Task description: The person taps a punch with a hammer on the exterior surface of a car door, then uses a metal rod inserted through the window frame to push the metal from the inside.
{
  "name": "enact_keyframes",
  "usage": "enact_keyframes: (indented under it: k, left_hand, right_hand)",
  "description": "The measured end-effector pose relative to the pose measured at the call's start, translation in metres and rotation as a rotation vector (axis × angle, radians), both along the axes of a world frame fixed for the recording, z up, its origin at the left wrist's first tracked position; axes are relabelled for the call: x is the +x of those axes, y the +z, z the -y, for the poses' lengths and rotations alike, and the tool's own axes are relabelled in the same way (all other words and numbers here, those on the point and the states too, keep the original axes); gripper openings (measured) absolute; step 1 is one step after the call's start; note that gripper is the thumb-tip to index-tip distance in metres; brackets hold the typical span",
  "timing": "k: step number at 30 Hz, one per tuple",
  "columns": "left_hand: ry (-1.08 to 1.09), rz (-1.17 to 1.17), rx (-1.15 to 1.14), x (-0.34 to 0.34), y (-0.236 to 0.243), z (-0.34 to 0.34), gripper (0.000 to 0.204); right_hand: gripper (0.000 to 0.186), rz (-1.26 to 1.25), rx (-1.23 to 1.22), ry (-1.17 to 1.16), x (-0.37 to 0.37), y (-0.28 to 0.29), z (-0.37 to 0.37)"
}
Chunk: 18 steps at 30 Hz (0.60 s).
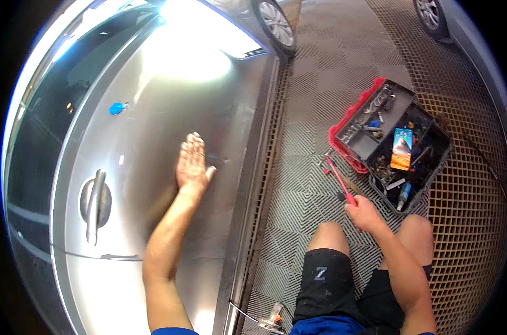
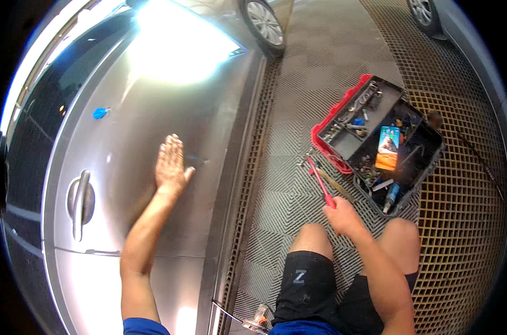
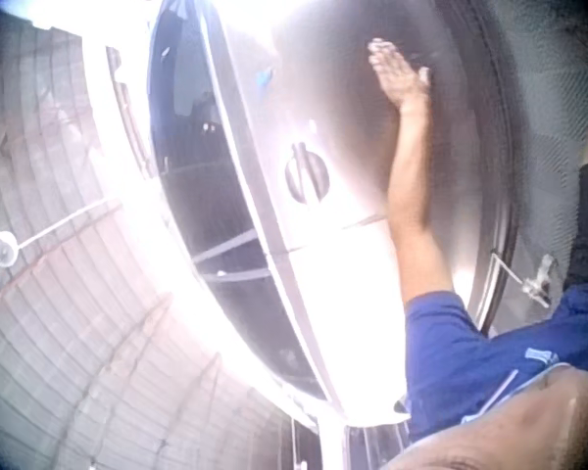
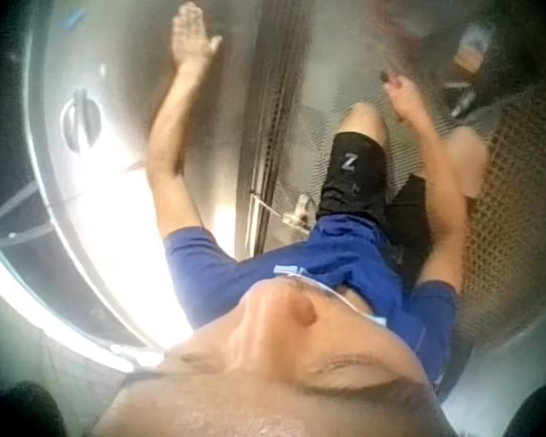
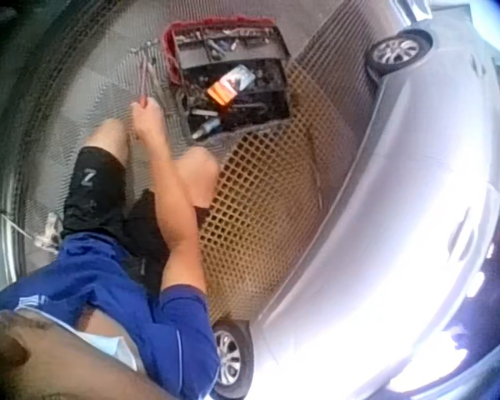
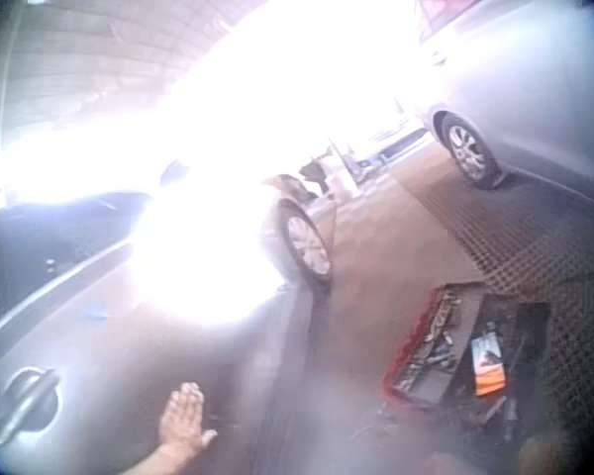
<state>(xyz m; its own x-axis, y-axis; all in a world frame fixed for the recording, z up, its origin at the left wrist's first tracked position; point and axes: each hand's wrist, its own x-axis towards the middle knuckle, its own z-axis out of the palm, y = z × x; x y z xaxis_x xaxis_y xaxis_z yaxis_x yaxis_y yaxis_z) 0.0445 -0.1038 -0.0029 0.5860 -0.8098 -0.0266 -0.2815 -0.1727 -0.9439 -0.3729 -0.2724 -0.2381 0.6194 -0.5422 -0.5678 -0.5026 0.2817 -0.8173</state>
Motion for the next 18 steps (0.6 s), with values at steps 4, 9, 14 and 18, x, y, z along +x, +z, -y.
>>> enact_keyframes:
  k: [4, 9, 14, 18]
  left_hand:
    - [0.046, -0.048, 0.090, -0.029, -0.015, -0.051, 0.107]
    - [0.067, -0.127, 0.055, -0.040, -0.010, -0.057, 0.105]
    - [0.063, -0.154, 0.094, -0.036, -0.007, -0.051, 0.101]
    - [-0.049, -0.264, -0.036, -0.039, -0.001, -0.051, 0.104]
  right_hand:
    - [0.035, 0.010, -0.105, 0.051, 0.006, 0.008, 0.013]
    - [0.035, 0.032, -0.063, 0.056, 0.006, 0.009, 0.015]
    - [0.035, 0.056, -0.167, 0.071, 0.011, 0.000, 0.013]
    - [0.035, 0.053, -0.204, 0.156, 0.010, -0.001, 0.010]
